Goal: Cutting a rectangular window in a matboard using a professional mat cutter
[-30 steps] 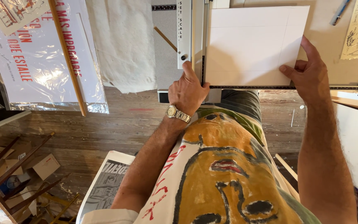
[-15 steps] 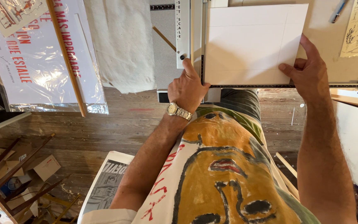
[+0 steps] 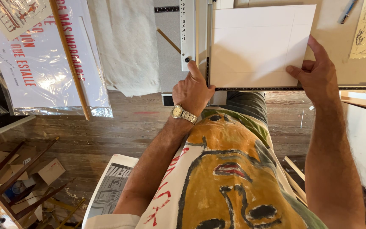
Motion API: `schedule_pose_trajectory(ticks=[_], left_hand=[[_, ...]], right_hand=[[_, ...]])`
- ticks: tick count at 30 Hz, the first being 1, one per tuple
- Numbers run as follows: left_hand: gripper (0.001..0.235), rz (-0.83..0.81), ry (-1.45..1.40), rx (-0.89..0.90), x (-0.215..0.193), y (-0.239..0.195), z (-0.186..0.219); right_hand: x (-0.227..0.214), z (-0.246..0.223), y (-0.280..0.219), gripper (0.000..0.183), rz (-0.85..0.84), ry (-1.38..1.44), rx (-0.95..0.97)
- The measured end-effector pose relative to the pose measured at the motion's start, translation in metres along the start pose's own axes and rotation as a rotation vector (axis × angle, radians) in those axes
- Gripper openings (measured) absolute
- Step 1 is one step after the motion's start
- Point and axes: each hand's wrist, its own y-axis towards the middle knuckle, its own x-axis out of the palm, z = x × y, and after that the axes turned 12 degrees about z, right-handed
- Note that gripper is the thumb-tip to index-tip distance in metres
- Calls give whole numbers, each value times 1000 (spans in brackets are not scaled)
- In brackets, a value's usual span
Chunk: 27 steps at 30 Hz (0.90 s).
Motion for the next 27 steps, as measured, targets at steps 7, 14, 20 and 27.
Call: schedule_pose_trajectory(ticks=[7, 14, 20, 27], left_hand=[[80, 37, -9, 14, 2, -1, -1], [79, 39, -4, 20, 2, -1, -2], [82, -43, -35, -3, -13, -2, -4], [51, -127, -189, -127, -29, -1, -11]], right_hand=[[0, 5, 2, 78, 2, 2, -33], [1, 6, 1, 78, -1, 22, -42], [0, -1, -2, 78, 17, -32, -30], [0, -13, -8, 75, 5, -19, -30]])
